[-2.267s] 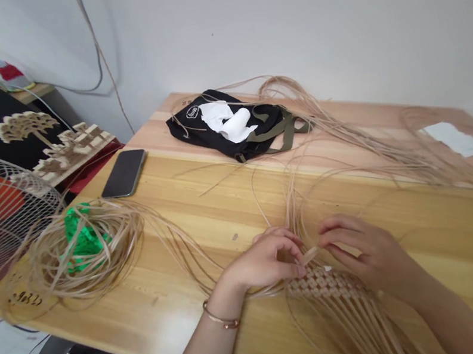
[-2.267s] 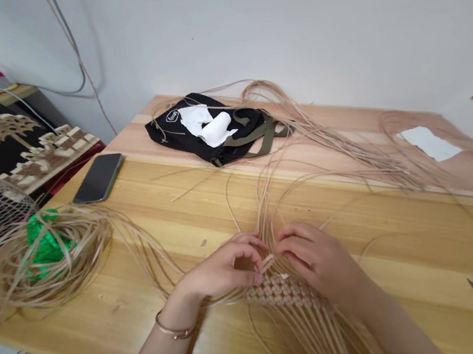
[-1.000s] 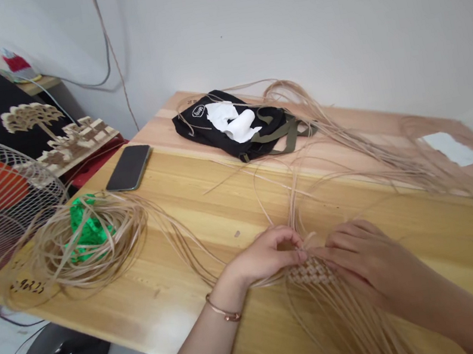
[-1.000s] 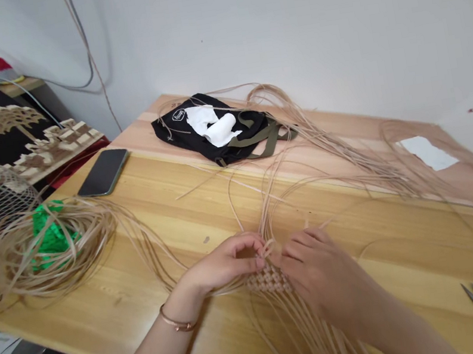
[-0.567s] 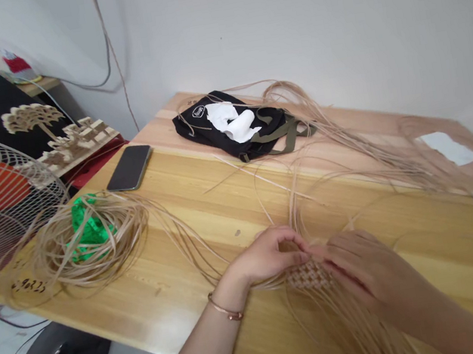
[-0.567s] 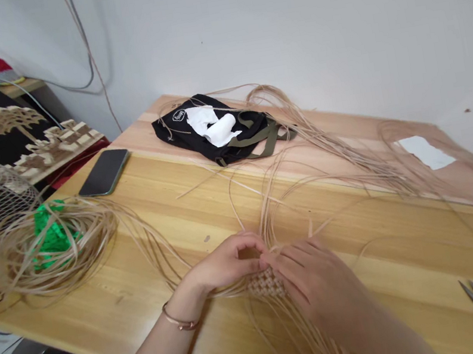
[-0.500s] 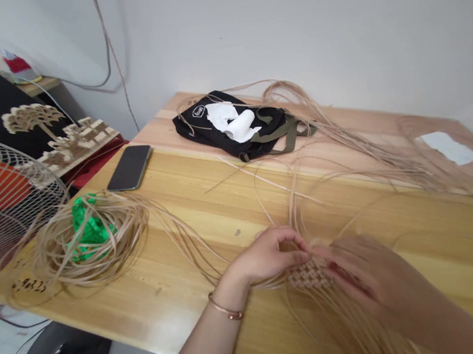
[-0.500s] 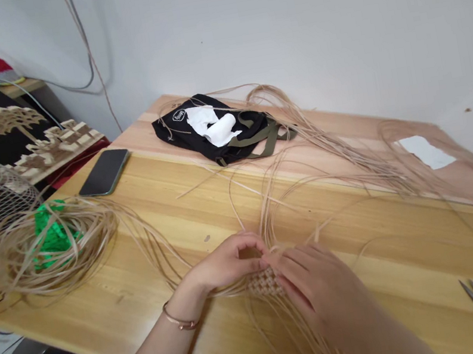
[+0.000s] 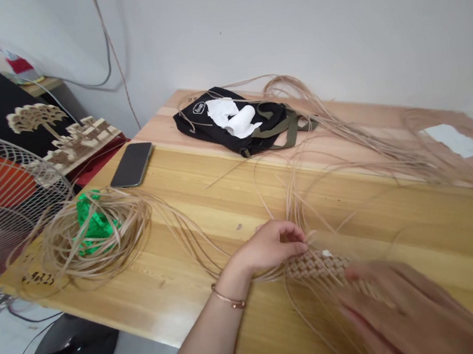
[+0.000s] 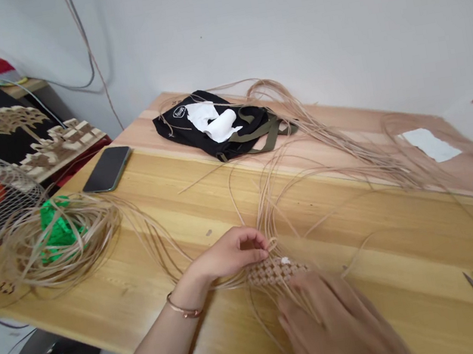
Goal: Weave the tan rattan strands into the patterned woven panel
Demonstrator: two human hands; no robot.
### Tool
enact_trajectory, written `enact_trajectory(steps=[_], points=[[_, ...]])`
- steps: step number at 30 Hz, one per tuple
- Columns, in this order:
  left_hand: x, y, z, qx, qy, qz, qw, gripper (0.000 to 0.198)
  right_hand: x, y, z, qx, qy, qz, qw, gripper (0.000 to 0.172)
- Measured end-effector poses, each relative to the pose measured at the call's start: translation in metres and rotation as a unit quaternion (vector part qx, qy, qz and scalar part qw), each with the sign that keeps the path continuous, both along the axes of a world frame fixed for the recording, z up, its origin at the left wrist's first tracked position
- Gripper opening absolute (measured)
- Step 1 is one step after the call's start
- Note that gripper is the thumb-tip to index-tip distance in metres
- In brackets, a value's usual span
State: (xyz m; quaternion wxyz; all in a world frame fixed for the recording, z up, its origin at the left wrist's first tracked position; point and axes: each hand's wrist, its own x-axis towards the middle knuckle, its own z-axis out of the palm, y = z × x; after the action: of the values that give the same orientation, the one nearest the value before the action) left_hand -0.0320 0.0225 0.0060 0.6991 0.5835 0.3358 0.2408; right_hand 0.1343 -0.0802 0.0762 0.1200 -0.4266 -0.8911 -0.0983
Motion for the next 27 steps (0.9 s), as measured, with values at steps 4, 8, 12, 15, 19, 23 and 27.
enact_trajectory(steps=[4,8,12,15,19,23,27], points=[[-0.001,0.001,-0.001,-0.02,-0.006,-0.006,1.0,0.012,-0.041,0.026,-0.008,0.017,-0.044,-0.032,0.998,0.028],[-0.001,0.003,-0.005,-0.004,0.05,-0.013,0.999,0.016,-0.055,0.035,-0.033,-0.003,-0.076,-0.035,0.996,0.018],[-0.001,0.004,-0.007,0.009,0.061,-0.018,0.998,0.017,-0.053,0.03,-0.043,-0.002,-0.076,-0.052,0.996,0.013],[-0.002,0.004,-0.006,-0.016,0.037,-0.012,0.999,0.016,-0.045,0.027,-0.039,-0.036,-0.001,-0.033,0.999,0.013],[-0.003,0.004,-0.003,-0.017,0.007,-0.022,1.0,0.013,-0.023,0.033,-0.027,-0.182,0.214,-0.133,0.951,0.016],[-0.005,0.004,-0.001,-0.026,-0.013,-0.024,0.999,0.011,-0.003,0.045,-0.019,-0.301,0.313,-0.323,0.841,0.02],[-0.006,0.004,0.0,-0.031,-0.012,-0.041,0.999,0.017,-0.004,0.054,-0.023,-0.384,0.365,-0.35,0.772,0.026]])
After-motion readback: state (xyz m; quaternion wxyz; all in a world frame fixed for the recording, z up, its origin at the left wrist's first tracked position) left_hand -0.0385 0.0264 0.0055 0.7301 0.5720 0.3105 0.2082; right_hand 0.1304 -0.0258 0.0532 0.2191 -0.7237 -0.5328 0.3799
